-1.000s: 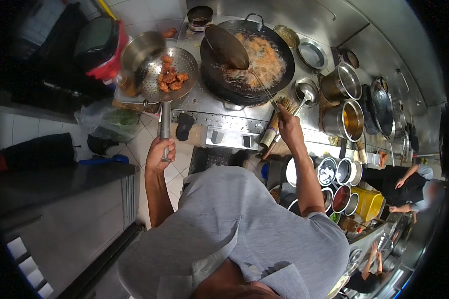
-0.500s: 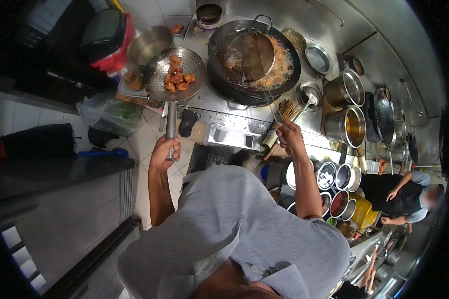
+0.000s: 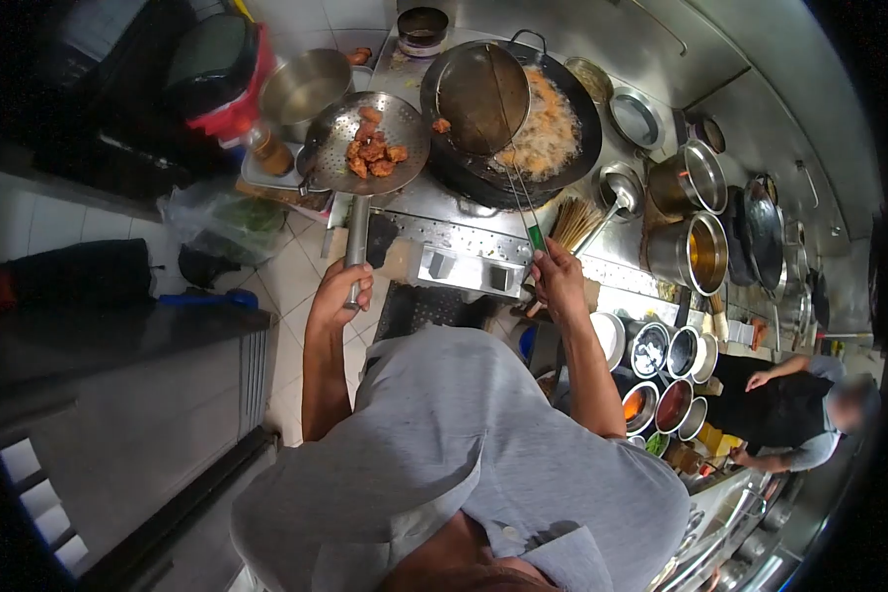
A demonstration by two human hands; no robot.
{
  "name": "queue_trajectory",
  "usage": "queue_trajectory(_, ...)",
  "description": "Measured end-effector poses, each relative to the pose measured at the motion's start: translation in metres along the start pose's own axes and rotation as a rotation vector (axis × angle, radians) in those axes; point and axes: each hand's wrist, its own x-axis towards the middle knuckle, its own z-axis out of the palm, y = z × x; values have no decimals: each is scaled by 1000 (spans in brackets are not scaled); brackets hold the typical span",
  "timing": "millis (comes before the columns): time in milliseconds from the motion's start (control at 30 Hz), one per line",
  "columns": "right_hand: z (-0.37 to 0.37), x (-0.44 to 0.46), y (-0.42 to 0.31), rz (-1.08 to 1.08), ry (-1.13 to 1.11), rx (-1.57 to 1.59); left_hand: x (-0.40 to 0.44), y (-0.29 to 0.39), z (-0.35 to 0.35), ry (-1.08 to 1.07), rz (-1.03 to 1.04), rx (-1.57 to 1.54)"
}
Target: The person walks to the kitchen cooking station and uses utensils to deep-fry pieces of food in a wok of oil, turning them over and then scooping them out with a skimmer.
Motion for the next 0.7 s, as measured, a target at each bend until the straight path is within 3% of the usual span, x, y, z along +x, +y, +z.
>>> queue_trajectory(200, 11, -19, -10, -51, 6, -96, 0, 2, -1, 2, -6, -2)
queue_trajectory(333, -11, -5, -4, -365, 191, -335, 4, -2, -6, -38, 4, 24)
queue_trajectory(433, -44, 15, -8, -439, 350, -389, 2, -3, -6, -15, -18, 12)
queue_trajectory(533, -80, 35, -19, -595, 594, -785, -5, 0, -4, -14, -3, -2)
queue_trajectory(600, -99, 42, -20, -552, 648, -804, -4, -1, -6, -34, -13, -5)
queue_trajectory(700, -121, 59, -3, -743, 706, -939, -7, 1, -4, -13, -8, -10)
